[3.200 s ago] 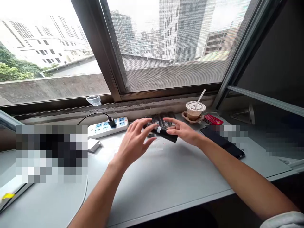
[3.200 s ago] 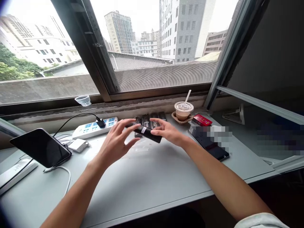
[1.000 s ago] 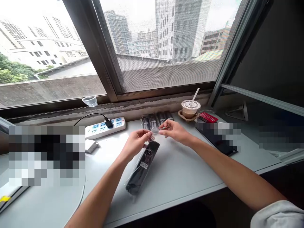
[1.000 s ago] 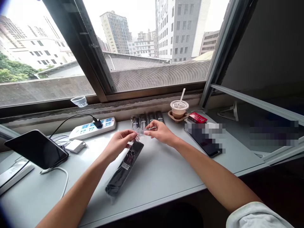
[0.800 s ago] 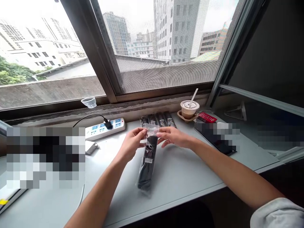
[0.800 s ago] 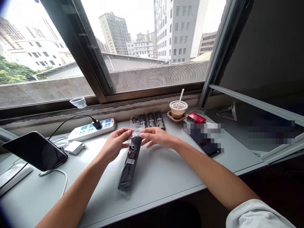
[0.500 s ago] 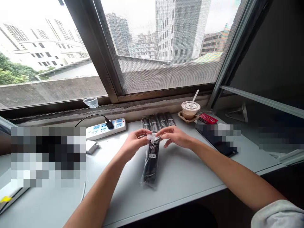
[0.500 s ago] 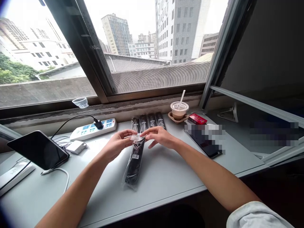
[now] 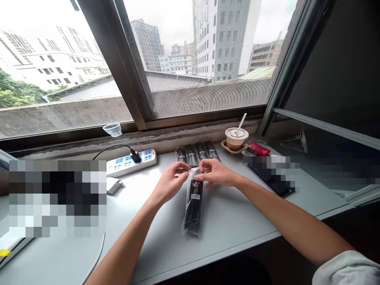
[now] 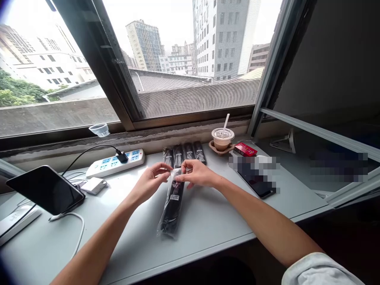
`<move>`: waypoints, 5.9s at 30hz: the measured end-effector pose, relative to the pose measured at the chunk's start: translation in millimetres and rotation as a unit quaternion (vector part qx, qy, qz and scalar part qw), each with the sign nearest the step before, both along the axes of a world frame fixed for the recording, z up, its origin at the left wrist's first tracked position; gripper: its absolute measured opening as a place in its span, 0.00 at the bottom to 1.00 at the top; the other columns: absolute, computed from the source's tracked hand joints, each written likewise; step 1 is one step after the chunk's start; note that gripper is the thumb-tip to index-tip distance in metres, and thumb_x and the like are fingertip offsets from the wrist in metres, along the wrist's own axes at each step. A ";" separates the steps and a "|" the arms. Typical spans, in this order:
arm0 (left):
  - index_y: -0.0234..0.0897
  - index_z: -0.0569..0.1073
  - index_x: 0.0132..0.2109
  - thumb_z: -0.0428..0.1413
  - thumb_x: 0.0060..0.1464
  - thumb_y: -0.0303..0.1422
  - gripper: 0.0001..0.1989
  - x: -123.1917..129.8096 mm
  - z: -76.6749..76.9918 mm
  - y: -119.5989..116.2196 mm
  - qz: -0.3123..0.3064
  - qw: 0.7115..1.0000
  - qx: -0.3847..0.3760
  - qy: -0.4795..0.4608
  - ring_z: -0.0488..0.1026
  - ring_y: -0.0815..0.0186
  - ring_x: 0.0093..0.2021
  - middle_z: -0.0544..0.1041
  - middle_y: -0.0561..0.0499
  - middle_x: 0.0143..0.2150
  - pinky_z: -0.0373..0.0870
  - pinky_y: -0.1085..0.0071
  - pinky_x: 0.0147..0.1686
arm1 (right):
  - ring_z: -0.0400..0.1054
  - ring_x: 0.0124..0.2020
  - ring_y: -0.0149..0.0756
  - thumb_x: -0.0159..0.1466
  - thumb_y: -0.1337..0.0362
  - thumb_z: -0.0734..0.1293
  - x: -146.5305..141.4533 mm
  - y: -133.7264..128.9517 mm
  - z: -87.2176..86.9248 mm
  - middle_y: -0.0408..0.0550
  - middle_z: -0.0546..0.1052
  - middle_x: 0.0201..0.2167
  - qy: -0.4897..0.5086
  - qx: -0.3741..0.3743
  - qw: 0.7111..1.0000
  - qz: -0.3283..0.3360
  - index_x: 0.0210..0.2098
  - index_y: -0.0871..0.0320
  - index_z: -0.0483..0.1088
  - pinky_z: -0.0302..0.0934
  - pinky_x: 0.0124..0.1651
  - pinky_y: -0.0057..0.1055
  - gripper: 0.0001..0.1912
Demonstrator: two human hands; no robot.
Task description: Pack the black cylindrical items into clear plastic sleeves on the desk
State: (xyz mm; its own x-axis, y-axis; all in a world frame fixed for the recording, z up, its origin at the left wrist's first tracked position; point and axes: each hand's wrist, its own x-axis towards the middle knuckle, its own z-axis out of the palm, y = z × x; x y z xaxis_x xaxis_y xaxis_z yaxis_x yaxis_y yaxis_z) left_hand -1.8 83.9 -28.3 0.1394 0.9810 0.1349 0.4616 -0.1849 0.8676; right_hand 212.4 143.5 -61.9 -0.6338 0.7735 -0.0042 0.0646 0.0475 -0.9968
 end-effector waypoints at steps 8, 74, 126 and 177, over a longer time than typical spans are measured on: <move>0.38 0.74 0.34 0.54 0.63 0.49 0.19 2.1 0.5 -12.3 -0.079 0.981 -0.041 0.175 0.70 0.64 0.30 0.77 0.51 0.30 0.61 0.69 0.29 | 0.69 0.32 0.34 0.55 0.48 0.78 -0.6 6.1 -3.9 0.41 0.69 0.30 -0.001 0.057 0.995 -0.081 0.34 0.56 0.65 0.74 0.22 0.28 0.24; 0.35 0.70 0.60 0.61 0.59 0.54 0.32 34.5 7.9 18.4 -0.004 0.966 -0.159 -0.206 0.81 0.57 0.49 0.77 0.38 0.57 0.78 0.60 0.51 | 0.75 0.44 0.42 0.67 0.57 0.70 -4.5 -2.2 3.2 0.49 0.79 0.41 0.085 0.248 0.960 -0.101 0.44 0.55 0.77 0.71 0.48 0.38 0.10; 0.47 0.67 0.68 0.61 0.58 0.30 0.32 -36.3 5.3 2.3 -0.066 0.871 0.178 0.454 0.79 0.49 0.53 0.79 0.44 0.58 0.74 0.58 0.52 | 0.82 0.40 0.41 0.55 0.58 0.82 14.0 18.9 -3.3 0.54 0.82 0.45 0.053 -0.112 0.991 0.041 0.55 0.59 0.75 0.76 0.43 0.34 0.31; 0.55 0.69 0.67 0.57 0.67 0.29 0.25 -22.6 -1.7 -6.2 -0.098 0.794 0.389 0.457 0.68 0.53 0.56 0.74 0.45 0.59 0.68 0.54 0.53 | 0.78 0.38 0.39 0.65 0.54 0.73 -1.9 -13.1 12.3 0.50 0.82 0.38 -0.006 0.097 0.994 0.051 0.49 0.58 0.80 0.66 0.31 0.27 0.18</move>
State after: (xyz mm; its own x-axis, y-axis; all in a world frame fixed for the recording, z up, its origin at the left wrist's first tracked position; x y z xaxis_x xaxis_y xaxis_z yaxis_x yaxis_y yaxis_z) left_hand -24.4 77.8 -30.0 0.6667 0.5985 0.4442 0.7294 -0.6465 -0.2238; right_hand 210.5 130.4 -49.6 -0.7093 0.6925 0.1317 0.0606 0.2461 -0.9673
